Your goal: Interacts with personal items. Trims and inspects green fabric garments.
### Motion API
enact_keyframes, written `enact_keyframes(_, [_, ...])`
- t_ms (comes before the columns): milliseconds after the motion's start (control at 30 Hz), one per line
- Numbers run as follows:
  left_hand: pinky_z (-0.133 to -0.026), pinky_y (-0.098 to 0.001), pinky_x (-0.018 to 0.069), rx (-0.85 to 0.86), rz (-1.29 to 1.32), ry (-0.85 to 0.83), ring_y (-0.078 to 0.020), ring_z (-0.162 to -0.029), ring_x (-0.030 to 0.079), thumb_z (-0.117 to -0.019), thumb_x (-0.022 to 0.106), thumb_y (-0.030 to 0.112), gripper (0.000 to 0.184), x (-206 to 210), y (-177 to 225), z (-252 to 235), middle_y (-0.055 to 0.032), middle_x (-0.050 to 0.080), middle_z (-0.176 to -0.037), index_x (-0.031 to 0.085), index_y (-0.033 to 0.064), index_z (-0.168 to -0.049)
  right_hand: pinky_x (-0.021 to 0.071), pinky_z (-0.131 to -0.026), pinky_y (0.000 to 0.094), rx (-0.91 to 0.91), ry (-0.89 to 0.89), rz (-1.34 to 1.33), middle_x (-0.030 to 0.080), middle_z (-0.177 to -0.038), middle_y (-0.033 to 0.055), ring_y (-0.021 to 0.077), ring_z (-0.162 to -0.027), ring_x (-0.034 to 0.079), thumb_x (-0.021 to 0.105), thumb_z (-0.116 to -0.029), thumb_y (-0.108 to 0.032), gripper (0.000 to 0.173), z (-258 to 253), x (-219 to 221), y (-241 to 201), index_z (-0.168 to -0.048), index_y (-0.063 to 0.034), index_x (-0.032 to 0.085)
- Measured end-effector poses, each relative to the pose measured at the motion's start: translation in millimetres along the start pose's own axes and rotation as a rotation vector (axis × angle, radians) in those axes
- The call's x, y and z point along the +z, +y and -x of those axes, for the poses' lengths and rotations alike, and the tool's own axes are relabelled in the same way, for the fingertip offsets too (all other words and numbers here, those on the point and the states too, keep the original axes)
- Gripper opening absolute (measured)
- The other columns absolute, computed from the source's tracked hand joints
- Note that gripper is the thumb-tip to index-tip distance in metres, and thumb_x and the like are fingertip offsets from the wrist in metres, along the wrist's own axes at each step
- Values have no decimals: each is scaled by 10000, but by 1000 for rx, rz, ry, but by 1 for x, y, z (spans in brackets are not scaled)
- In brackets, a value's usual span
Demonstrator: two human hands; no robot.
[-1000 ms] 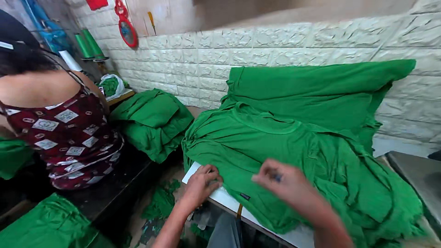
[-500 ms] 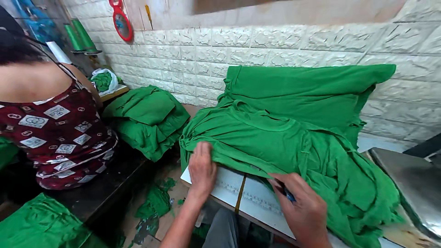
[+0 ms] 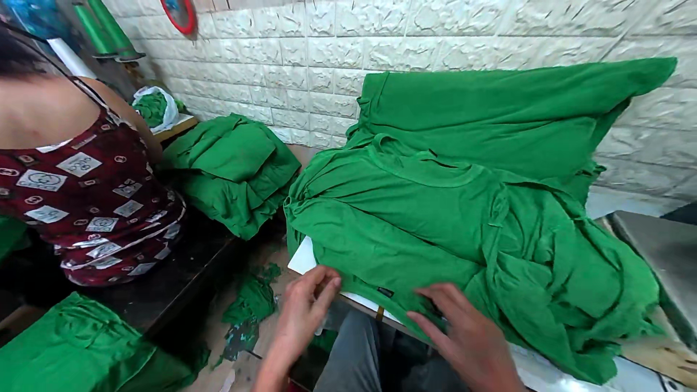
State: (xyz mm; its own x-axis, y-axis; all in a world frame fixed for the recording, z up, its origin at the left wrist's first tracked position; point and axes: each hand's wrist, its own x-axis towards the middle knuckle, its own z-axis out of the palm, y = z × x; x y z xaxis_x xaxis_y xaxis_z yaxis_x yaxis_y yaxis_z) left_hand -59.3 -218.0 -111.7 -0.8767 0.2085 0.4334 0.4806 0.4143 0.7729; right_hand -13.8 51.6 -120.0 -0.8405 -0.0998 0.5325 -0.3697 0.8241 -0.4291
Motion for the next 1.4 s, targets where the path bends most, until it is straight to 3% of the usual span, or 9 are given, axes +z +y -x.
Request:
enact_keyframes(67, [-813, -267, 566, 95, -3, -64, -108, -880, 679, -1025, 580, 160, 201, 18, 1, -6, -70, 714, -965, 724, 20, -1037, 576, -545, 510, 64, 6, 56, 697, -984, 139, 306, -733, 709, 716, -860, -150, 167, -2, 11, 0, -982, -41, 749])
enact_keyframes(167, [-881, -374, 548, 210, -125, -61, -209, -971, 676, -993, 615, 144, 157, 40, 2, -17, -79, 722, -998, 737, 48, -1017, 571, -629, 373, 172, 75, -69, 697, -860, 87, 184, -716, 667, 587, -969, -201, 222, -10, 7, 5, -960, -32, 732])
enact_keyframes(400, [-732, -471, 571, 307, -447, 169, -327, -960, 695, -774, 808, 147, 439, 96, 25, -49, -150, 696, -1132, 693, 49, -1186, 525, -541, 416, 232, 156, -90, 615, -720, 109, 222, -604, 617, 491, -1055, -247, 301, -26, -1, -5, -1013, 11, 641])
enact_keyframes(533, [-622, -499, 555, 240, -537, 287, -363, -808, 702, -740, 738, -65, 366, 93, 33, -81, -186, 694, -1044, 706, 18, -1094, 523, -483, 451, 156, 294, 119, 657, -724, 118, 277, -583, 651, 769, -807, -465, 502, -29, 5, -18, -977, -6, 656])
enact_keyframes(700, [-669, -589, 549, 76, -628, 342, -448, -851, 692, -801, 692, -83, 361, 37, 40, -98, -253, 669, -1140, 687, -4, -1153, 520, -454, 428, 98, 505, 325, 684, -818, 143, 294, -620, 684, 772, -668, -140, 349, -35, 3, -13, -960, 10, 653])
enact_keyframes(1067, [-868, -519, 446, 267, -596, 418, -314, -1043, 646, -861, 564, 29, 175, 11, -10, -30, -83, 721, -1104, 708, 100, -932, 573, -720, 285, -111, 321, 152, 713, -1077, 120, 203, -896, 690, 650, -905, -192, 146, -14, -30, -11, -967, -94, 739])
enact_keyframes(1233, [-778, -350, 613, 300, -315, 361, -216, -907, 731, -898, 572, -4, 190, 36, 3, -19, -149, 731, -1070, 709, -29, -1027, 568, -719, 221, -60, 185, -99, 728, -1027, 172, 146, -830, 693, 654, -974, -134, 175, -7, -35, -23, -1022, 12, 737])
enact_keyframes(1333, [-974, -469, 482, 429, -195, 180, -264, -1140, 648, -846, 680, 155, 356, 67, 19, -15, -132, 688, -1263, 667, 39, -1182, 534, -630, 251, -14, 107, -208, 680, -853, 226, 175, -665, 615, 599, -990, -59, 189, -5, -36, -35, -1023, 112, 673])
enact_keyframes(1400, [-983, -454, 409, 502, -275, 215, -217, -1039, 648, -826, 753, 275, 374, 87, 27, -17, -50, 725, -1080, 692, 122, -1162, 525, -644, 265, -43, 92, -226, 638, -826, 240, 199, -685, 604, 550, -1011, -68, 206, -3, -30, -39, -976, 125, 611])
